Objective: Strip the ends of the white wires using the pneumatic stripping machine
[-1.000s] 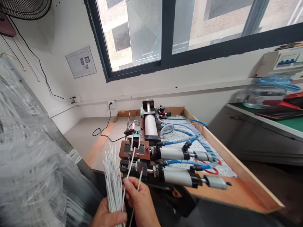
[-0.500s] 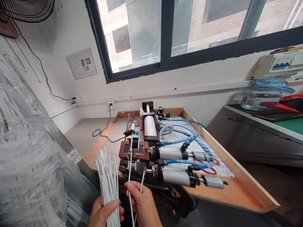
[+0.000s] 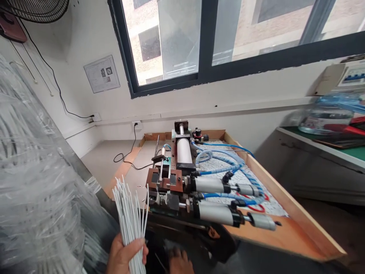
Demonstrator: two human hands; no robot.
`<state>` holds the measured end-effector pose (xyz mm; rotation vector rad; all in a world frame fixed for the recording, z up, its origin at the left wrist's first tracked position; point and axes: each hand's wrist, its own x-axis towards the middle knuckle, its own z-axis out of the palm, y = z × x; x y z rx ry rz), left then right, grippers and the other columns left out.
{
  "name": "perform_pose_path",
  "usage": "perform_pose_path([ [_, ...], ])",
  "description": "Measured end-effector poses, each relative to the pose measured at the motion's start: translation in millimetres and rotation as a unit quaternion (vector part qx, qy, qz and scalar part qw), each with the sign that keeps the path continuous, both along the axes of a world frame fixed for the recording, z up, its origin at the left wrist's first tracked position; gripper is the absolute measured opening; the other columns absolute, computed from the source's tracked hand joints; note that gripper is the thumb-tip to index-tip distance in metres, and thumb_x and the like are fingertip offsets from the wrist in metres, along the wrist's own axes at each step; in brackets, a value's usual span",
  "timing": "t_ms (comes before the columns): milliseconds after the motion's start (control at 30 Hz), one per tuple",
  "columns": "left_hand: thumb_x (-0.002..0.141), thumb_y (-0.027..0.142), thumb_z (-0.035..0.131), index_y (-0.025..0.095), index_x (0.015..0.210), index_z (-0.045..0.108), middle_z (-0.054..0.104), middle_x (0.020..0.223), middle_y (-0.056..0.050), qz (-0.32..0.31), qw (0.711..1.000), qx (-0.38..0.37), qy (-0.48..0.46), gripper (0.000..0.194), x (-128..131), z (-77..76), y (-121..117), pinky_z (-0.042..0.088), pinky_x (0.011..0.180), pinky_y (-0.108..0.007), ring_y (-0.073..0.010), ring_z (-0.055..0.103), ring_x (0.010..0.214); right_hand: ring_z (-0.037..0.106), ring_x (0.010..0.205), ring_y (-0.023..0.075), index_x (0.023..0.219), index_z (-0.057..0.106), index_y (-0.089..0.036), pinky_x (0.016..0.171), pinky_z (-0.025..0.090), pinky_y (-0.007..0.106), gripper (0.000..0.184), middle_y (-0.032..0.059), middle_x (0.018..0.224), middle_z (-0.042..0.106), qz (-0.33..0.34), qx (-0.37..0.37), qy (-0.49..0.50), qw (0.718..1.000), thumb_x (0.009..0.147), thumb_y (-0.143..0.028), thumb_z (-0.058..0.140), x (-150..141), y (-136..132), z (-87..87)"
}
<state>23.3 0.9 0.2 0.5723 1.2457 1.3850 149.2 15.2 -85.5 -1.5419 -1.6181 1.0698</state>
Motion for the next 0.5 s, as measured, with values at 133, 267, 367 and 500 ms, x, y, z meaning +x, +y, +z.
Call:
perform_pose_path([
  [133,0.046,0.026,0.071,0.012,0.061,0.062,0.06,0.037,-0.002,-0.02,1.0,0.008,0.012,0.022,3.3,1.2,1.7,0.035,0.034,-0.023,-0.0115,0.047,0.032,0.055,0.079,0.0216,0.083,0.067,-0.02,0.074,0.04,0.032,0.029,0.0074,0.081,0.062,0.032,0.066,0.201,0.977,0.08,-0.036,0.042,-0.8,6.8,48.4],
  [267,0.043,0.026,0.073,0.01,0.072,0.065,0.064,0.045,-0.004,-0.032,0.999,0.006,0.01,0.034,3.7,3.7,3.2,0.042,0.038,-0.026,-0.0159,0.055,0.041,0.044,0.05,0.0124,0.07,0.068,-0.016,0.048,0.035,0.024,0.03,0.0001,0.058,0.052,0.028,-0.003,0.378,0.925,0.071,-0.043,0.055,-10.5,14.6,86.2],
  [367,0.044,0.025,0.074,0.01,0.069,0.064,0.067,0.051,-0.006,-0.007,1.0,-0.001,0.014,0.031,0.5,3.3,5.0,0.047,0.043,-0.029,-0.0184,0.059,0.048,0.039,0.046,0.0096,0.067,0.067,-0.014,0.044,0.031,0.023,0.028,0.0,0.054,0.054,-0.056,-0.071,0.456,0.885,0.063,-0.042,0.064,-15.8,16.4,83.7],
  [500,0.046,0.022,0.074,0.011,0.061,0.061,0.065,0.047,-0.002,0.046,0.999,-0.023,0.007,0.023,-3.2,3.3,8.7,0.05,0.048,-0.031,-0.0182,0.06,0.048,0.038,0.045,0.007,0.065,0.066,-0.013,0.043,0.028,0.019,0.025,0.0004,0.056,0.056,-0.132,-0.117,0.518,0.837,0.058,-0.037,0.07,-15.5,17.0,75.9],
])
